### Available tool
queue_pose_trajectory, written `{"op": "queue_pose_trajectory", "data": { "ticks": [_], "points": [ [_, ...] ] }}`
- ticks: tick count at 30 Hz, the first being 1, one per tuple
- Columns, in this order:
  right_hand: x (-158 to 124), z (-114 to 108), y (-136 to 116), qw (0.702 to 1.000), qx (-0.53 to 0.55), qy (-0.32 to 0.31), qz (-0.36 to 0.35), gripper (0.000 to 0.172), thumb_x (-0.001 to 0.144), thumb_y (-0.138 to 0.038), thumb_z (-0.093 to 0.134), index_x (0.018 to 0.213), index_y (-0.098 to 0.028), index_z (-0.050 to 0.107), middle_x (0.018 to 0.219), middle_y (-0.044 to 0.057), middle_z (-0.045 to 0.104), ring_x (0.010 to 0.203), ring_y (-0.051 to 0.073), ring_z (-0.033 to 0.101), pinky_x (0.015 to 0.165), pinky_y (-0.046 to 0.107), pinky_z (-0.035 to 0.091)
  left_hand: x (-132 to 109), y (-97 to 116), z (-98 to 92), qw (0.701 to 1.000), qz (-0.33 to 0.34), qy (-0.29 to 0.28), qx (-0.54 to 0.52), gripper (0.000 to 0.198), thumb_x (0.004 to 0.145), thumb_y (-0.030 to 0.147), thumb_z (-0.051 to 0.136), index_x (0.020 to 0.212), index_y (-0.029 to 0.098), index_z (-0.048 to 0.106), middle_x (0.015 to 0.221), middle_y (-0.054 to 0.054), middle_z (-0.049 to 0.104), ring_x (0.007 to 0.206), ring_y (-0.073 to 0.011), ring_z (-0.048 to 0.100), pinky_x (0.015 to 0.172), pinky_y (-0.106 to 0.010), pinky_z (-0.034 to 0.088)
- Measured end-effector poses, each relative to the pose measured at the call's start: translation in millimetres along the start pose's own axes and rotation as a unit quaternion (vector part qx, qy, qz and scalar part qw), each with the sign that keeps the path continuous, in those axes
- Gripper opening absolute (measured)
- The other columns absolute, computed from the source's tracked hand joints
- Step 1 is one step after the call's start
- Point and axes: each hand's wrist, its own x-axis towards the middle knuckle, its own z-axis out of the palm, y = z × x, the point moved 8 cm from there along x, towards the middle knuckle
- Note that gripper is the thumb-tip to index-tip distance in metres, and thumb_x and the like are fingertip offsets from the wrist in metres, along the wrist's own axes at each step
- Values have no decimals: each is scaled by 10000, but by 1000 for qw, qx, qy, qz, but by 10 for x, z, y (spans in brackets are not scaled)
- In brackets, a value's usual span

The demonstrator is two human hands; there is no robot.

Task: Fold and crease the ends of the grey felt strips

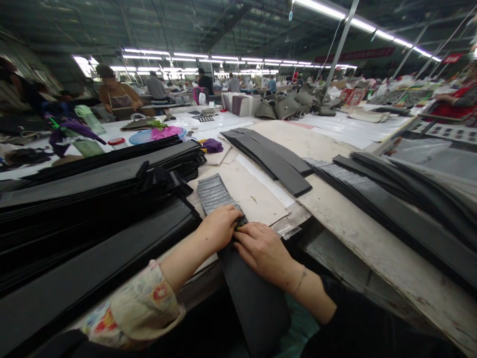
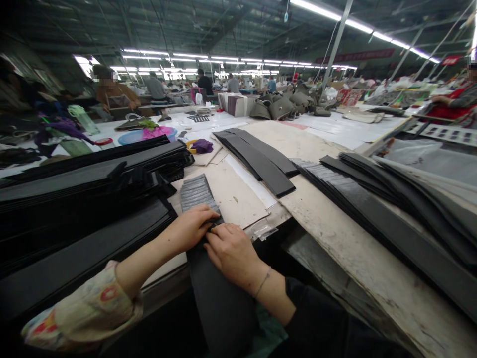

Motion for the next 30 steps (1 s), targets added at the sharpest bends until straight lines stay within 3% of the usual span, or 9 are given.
{"op": "queue_pose_trajectory", "data": {
  "ticks": [6,9,12,16,23,30],
  "points": [
    [20,-15,31,1000,24,9,-7,166,848,-164,409,925,-158,557,904,65,573,894,187,501,837,346,410,-79,153,8,995,31,-9,97,274,806,105,387,967,168,599,881,-62,560,839,-202,514,775,-323,424],
    [45,-57,206,998,34,44,36,144,822,-180,460,947,-149,526,923,75,574,901,200,507,836,370,415,-101,188,15,992,34,-11,120,269,812,99,377,955,169,594,881,-59,555,831,-199,509,756,-313,424],
    [73,-78,387,994,43,78,67,340,788,-233,528,1105,-138,451,1029,105,561,981,225,498,870,416,401,-115,179,10,992,32,3,120,281,818,103,375,1001,161,580,892,-64,554,850,-205,506,762,-319,425],
    [137,2,466,995,62,45,61,520,776,-214,533,1251,-156,329,1036,90,574,993,209,513,853,406,422,-139,136,20,993,24,13,111,288,821,100,368,1002,166,583,882,-62,555,854,-197,508,773,-322,425],
    [211,4,338,998,-42,-20,39,381,801,-246,526,1145,-98,459,976,117,603,958,228,524,851,394,410,-137,57,34,997,20,36,58,260,859,165,364,1003,171,580,902,-61,568,870,-184,523,807,-316,424],
    [223,35,347,997,-46,-54,37,396,832,-286,499,1181,-105,446,994,106,590,974,210,515,866,367,386,-277,-276,-79,996,-14,39,-77,284,787,357,531,997,174,582,922,-56,557,917,-196,517,842,-329,412]
  ]
}}
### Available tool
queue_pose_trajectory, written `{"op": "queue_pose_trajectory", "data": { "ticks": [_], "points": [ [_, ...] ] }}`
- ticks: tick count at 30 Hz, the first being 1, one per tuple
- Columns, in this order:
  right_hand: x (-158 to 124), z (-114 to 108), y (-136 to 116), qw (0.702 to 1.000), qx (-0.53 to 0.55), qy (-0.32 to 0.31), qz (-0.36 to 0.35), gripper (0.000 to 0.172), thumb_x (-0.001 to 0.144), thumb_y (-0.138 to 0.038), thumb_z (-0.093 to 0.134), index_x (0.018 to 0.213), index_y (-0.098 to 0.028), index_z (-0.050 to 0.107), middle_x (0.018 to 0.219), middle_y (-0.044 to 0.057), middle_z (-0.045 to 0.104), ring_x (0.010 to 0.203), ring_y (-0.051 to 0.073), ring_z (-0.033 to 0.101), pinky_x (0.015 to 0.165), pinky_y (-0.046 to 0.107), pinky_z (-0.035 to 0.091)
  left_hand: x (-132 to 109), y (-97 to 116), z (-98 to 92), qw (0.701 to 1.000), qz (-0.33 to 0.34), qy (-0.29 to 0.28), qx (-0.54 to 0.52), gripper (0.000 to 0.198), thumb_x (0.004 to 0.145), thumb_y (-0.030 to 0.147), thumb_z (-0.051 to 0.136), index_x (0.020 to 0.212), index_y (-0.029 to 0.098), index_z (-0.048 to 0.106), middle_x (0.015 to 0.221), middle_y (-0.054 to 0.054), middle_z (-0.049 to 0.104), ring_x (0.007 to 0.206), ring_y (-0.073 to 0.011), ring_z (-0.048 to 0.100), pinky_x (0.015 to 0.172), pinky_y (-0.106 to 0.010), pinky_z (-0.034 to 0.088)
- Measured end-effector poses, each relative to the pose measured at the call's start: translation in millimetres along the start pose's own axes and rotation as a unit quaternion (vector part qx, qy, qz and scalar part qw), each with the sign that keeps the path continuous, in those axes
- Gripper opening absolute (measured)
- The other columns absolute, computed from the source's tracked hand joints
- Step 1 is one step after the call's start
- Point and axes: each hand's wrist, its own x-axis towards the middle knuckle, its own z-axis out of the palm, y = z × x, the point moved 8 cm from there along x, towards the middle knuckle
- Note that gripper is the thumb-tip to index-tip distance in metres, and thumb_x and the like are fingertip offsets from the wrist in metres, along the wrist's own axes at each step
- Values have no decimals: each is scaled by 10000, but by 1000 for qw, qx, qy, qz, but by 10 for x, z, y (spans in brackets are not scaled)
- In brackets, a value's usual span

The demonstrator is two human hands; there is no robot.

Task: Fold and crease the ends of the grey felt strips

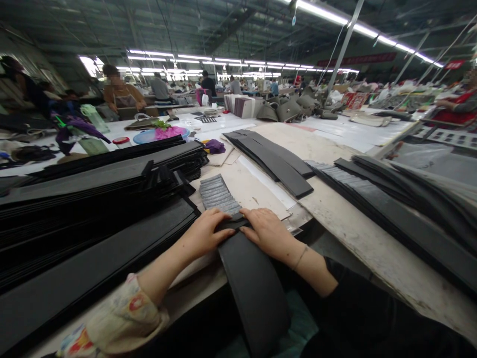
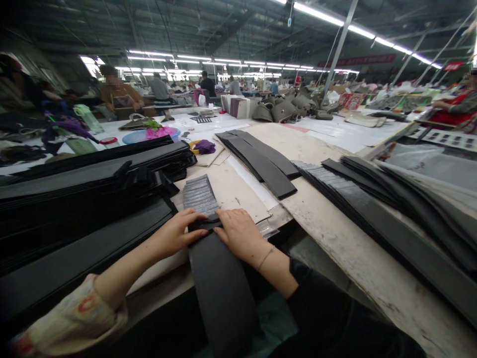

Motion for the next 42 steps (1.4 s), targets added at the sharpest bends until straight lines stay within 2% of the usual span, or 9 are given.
{"op": "queue_pose_trajectory", "data": {
  "ticks": [5,12,21,25,29,32,37,40,42],
  "points": [
    [48,6,6,999,29,-28,-10,356,825,-311,516,1140,-145,497,1002,87,566,998,207,489,872,357,378,-113,-139,-52,998,-36,4,-54,311,739,353,580,988,167,574,926,-51,554,925,-194,516,847,-333,411],
    [174,39,-132,989,85,-79,-88,325,814,-237,535,1128,-159,521,1032,70,553,988,184,477,874,340,377,-119,-102,-34,998,-19,18,-56,262,746,337,572,948,169,583,914,-46,561,914,-193,510,837,-334,405],
    [140,49,-284,988,16,-71,-136,215,876,-218,415,947,-128,597,852,65,552,836,169,496,783,308,406,-241,55,-18,996,18,17,85,245,857,337,421,978,197,583,866,-47,537,831,-181,482,742,-319,412],
    [96,30,-314,991,-16,-47,-127,234,881,-254,413,1022,-153,572,851,58,542,851,175,493,789,317,402,-338,100,-21,992,21,26,121,257,872,317,396,979,181,586,870,-55,552,834,-186,490,767,-332,413],
    [71,12,-349,992,-19,-31,-122,252,885,-273,406,1056,-172,561,871,58,540,874,179,491,801,316,400,-493,33,-6,996,9,67,57,289,885,283,355,1052,165,558,940,-66,559,887,-180,502,816,-322,416],
    [73,10,-358,993,-22,-29,-113,254,879,-283,416,1049,-172,568,865,60,543,870,185,494,796,319,406,-542,-67,-5,997,-15,66,-39,311,890,286,324,1054,169,561,966,-57,562,906,-153,524,825,-277,426],
    [65,9,-367,995,-27,-14,-98,247,870,-274,432,1047,-170,570,854,60,543,863,189,494,791,321,407,-365,-190,-149,997,-62,30,-42,303,858,335,367,847,174,623,829,-33,594,794,-152,559,739,-265,453],
    [51,18,-366,996,-29,-10,-87,258,878,-285,415,1047,-166,568,854,63,544,861,190,494,799,330,404,-162,-182,-254,997,-36,63,28,279,843,287,387,968,171,607,934,-56,583,889,-180,546,819,-302,429],
    [44,25,-360,997,-24,-9,-79,262,883,-287,403,1050,-167,566,859,65,544,873,188,493,809,332,401,-41,-182,-220,994,-24,67,79,292,840,250,389,1034,167,590,969,-72,573,919,-197,532,847,-328,415]
  ]
}}
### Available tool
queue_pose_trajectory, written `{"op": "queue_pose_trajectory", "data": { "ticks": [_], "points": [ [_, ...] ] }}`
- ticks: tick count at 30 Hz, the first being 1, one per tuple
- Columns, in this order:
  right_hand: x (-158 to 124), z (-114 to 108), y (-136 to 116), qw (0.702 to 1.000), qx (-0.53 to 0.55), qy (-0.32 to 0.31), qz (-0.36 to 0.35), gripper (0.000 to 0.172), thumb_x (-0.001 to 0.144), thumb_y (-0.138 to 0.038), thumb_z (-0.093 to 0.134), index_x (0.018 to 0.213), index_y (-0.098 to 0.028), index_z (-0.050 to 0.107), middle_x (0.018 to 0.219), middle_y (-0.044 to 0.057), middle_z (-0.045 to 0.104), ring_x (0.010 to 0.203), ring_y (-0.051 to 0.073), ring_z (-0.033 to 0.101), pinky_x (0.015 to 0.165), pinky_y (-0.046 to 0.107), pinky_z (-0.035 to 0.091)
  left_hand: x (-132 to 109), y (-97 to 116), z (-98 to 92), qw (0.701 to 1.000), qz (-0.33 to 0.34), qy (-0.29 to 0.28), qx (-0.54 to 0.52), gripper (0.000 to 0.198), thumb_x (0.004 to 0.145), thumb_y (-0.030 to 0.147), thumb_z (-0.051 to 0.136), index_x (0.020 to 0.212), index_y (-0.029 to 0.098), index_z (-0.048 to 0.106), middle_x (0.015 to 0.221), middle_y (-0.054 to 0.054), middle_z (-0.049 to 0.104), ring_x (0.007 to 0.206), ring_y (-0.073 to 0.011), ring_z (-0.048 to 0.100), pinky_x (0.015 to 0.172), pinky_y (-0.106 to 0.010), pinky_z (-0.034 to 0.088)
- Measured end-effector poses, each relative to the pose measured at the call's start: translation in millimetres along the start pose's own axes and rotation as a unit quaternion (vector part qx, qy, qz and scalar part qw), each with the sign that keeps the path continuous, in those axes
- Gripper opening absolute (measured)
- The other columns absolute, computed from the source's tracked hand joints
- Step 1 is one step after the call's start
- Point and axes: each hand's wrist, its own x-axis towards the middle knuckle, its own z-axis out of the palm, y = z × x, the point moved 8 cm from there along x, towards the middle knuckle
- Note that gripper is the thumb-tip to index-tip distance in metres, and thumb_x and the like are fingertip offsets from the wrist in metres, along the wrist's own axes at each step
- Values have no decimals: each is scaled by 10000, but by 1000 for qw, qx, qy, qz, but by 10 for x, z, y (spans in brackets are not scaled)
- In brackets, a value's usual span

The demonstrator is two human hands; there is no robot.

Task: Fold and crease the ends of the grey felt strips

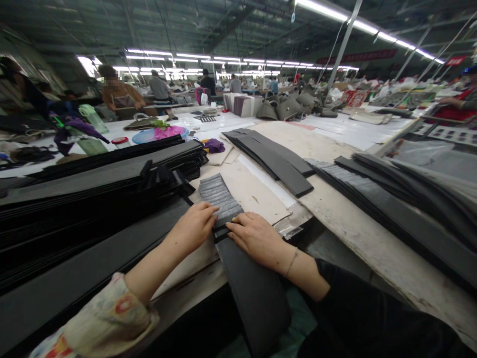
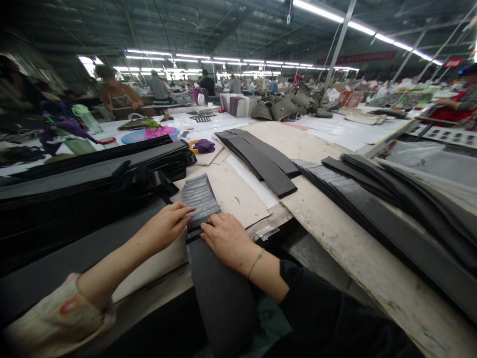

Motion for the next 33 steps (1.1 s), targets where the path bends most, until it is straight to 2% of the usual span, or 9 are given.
{"op": "queue_pose_trajectory", "data": {
  "ticks": [4,7,11,14,18,22,26,30,33],
  "points": [
    [-10,8,10,1000,7,4,9,262,881,-282,402,1057,-169,560,876,68,545,890,189,490,816,332,400,86,39,190,997,19,-24,70,281,851,199,365,984,167,612,926,-77,578,891,-204,517,825,-346,412],
    [-13,3,9,1000,9,7,10,262,880,-279,403,1056,-166,560,881,68,547,889,191,488,819,334,400,72,48,200,997,12,-8,73,277,857,209,359,967,174,610,943,-78,573,890,-201,505,815,-347,409],
    [-19,-2,11,1000,16,9,13,257,880,-273,406,1056,-164,559,882,69,548,896,189,488,827,335,398,119,53,167,999,3,-19,26,225,825,233,397,874,169,608,888,-67,592,867,-195,521,802,-332,403],
    [-28,-3,11,1000,19,14,13,254,879,-269,407,1049,-158,561,881,72,552,908,191,488,831,336,398,227,-16,202,995,-53,-81,-22,222,789,318,430,820,167,590,801,-42,611,776,-183,550,700,-287,418],
    [-35,6,20,999,23,19,17,249,879,-261,403,1024,-146,569,880,76,560,904,193,494,835,339,398,358,-90,293,979,-117,-161,-52,338,727,466,458,807,166,593,696,-15,601,680,-180,552,595,-263,402],
    [-40,11,29,999,32,27,21,242,881,-257,395,1000,-144,572,883,79,568,915,193,496,840,341,397,448,-85,377,973,-120,-161,-113,291,658,408,527,790,157,591,716,-15,619,716,-188,563,627,-267,420],
    [-66,-11,31,998,39,44,25,237,882,-254,391,1004,-146,564,898,81,571,921,191,496,843,341,392,441,-73,449,962,-117,-148,-196,268,620,322,544,819,146,579,792,-22,635,786,-196,573,707,-292,441],
    [-119,-39,8,998,40,46,25,242,878,-259,396,1019,-146,557,918,83,573,947,200,487,859,357,379,376,-7,467,944,-97,-176,-261,278,632,319,535,844,144,575,800,-11,631,779,-189,572,730,-307,441],
    [-158,-49,-14,998,42,40,26,239,876,-261,400,1019,-151,556,920,77,573,950,200,485,863,363,375,332,55,457,938,-87,-206,-265,280,650,307,531,876,147,574,813,-5,634,784,-187,575,737,-307,444]
  ]
}}
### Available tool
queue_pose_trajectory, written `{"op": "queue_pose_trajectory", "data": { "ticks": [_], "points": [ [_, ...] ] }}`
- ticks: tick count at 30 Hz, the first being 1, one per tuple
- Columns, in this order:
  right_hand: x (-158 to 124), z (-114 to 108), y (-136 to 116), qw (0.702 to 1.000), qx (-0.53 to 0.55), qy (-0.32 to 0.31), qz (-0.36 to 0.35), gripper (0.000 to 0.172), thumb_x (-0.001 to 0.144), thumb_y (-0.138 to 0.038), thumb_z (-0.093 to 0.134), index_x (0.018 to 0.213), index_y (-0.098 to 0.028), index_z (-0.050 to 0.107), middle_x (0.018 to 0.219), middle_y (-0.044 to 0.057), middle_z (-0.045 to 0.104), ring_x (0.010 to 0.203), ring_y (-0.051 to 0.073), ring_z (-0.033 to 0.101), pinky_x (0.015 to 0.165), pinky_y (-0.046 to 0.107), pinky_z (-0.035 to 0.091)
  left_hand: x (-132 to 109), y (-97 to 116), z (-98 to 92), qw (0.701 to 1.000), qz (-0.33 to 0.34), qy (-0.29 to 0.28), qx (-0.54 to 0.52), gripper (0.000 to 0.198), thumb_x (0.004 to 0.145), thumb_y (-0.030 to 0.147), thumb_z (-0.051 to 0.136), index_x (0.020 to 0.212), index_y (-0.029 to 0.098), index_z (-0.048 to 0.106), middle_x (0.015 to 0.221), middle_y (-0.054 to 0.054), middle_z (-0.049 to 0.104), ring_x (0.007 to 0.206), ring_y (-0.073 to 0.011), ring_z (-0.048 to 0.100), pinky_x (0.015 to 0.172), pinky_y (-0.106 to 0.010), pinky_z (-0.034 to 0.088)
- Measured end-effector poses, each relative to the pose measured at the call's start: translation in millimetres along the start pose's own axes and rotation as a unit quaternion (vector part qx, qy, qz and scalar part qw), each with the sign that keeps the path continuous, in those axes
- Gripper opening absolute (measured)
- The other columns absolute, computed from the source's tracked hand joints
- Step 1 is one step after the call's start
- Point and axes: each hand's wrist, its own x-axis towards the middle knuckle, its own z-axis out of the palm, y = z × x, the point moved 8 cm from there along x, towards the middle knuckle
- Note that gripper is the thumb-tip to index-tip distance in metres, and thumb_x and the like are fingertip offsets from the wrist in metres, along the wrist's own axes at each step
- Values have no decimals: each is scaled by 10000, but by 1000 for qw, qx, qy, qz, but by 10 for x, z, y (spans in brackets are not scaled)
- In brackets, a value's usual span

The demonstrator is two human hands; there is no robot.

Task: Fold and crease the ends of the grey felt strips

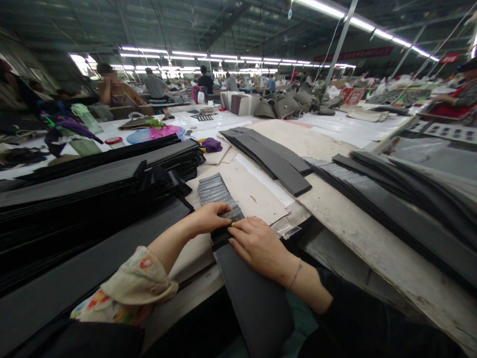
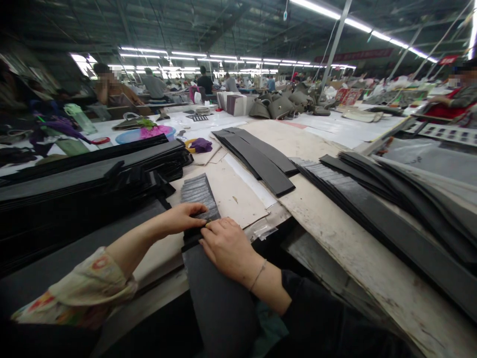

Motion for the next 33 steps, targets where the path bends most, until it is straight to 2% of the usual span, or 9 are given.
{"op": "queue_pose_trajectory", "data": {
  "ticks": [3,7,9,17,29,33],
  "points": [
    [-18,10,1,1000,-1,-4,11,231,877,-251,392,1008,-154,556,908,72,570,932,196,488,845,356,386,-21,55,10,998,0,7,56,277,677,263,514,914,136,580,863,-31,641,825,-199,582,770,-314,441],
    [-19,39,5,1000,-5,0,17,213,873,-231,391,980,-149,556,880,73,560,905,196,491,827,352,396,-9,143,-12,979,19,73,188,309,682,174,509,974,124,593,984,-85,621,943,-230,556,849,-338,415],
    [-20,43,5,1000,-6,5,17,198,871,-226,394,957,-149,555,868,73,555,890,194,491,818,351,399,7,181,9,970,36,88,222,326,688,166,512,1003,137,594,995,-83,611,957,-228,549,860,-337,414],
    [-16,28,10,1000,-2,10,18,182,867,-219,396,920,-147,555,856,70,552,894,194,489,825,347,400,-10,263,56,965,80,112,224,267,724,130,502,963,157,619,941,-62,601,914,-190,555,859,-310,423],
    [-25,37,15,999,25,25,16,176,852,-170,385,912,-144,549,880,71,563,891,187,493,835,328,406,-81,335,136,951,142,110,251,245,786,126,441,937,145,632,853,-69,583,833,-182,545,798,-309,433],
    [-20,-1,204,994,52,54,74,148,818,-218,458,934,-149,518,896,72,563,893,194,503,818,350,421,-123,336,153,948,140,114,261,236,802,131,414,857,165,640,802,-51,554,802,-174,526,759,-307,433]
  ]
}}
